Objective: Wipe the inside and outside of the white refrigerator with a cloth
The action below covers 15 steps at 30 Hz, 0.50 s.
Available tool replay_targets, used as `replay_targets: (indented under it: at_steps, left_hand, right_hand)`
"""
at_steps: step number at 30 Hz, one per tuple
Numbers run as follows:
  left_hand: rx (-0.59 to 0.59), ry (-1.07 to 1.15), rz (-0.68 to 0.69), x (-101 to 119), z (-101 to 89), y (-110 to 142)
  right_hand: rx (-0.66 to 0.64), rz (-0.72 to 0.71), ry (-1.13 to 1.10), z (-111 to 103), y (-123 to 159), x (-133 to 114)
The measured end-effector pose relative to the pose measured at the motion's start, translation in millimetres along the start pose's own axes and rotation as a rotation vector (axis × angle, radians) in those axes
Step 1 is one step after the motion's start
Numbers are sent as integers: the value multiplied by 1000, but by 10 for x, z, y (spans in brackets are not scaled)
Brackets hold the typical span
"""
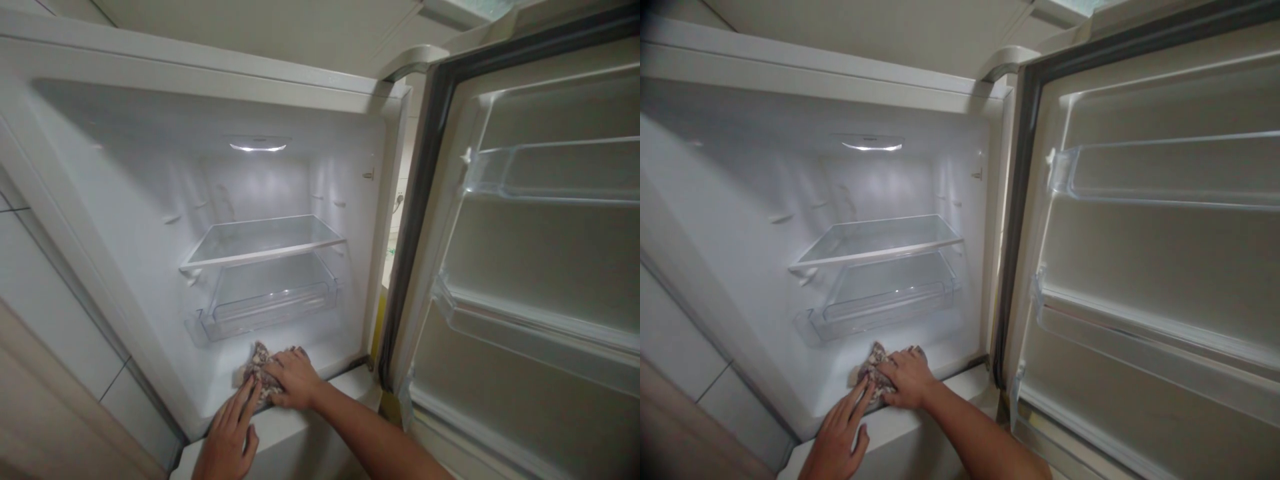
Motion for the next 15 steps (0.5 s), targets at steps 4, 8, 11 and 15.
replay_targets:
  at_steps: [4, 8, 11, 15]
  left_hand:
    - [2, -40, 51, 25, 10, -25]
    - [-14, -41, 46, 44, -1, -40]
    - [-28, -34, 17, 64, -49, -60]
    - [7, -55, -71, 30, -128, -70]
  right_hand:
    - [64, 289, -60, -284, 91, 508]
    - [128, 604, -75, -468, 6, 832]
    - [63, 446, -69, -361, -311, 543]
    - [-41, 61, -104, -155, -533, 9]
Point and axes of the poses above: each hand's wrist, its own y-axis away from the middle knuckle, its own z-axis out of the palm, x = y × z, the point moved 9 cm from there along -y, towards the middle knuckle, and after that the axes turned 4 degrees about -x, right-handed, at the moved point
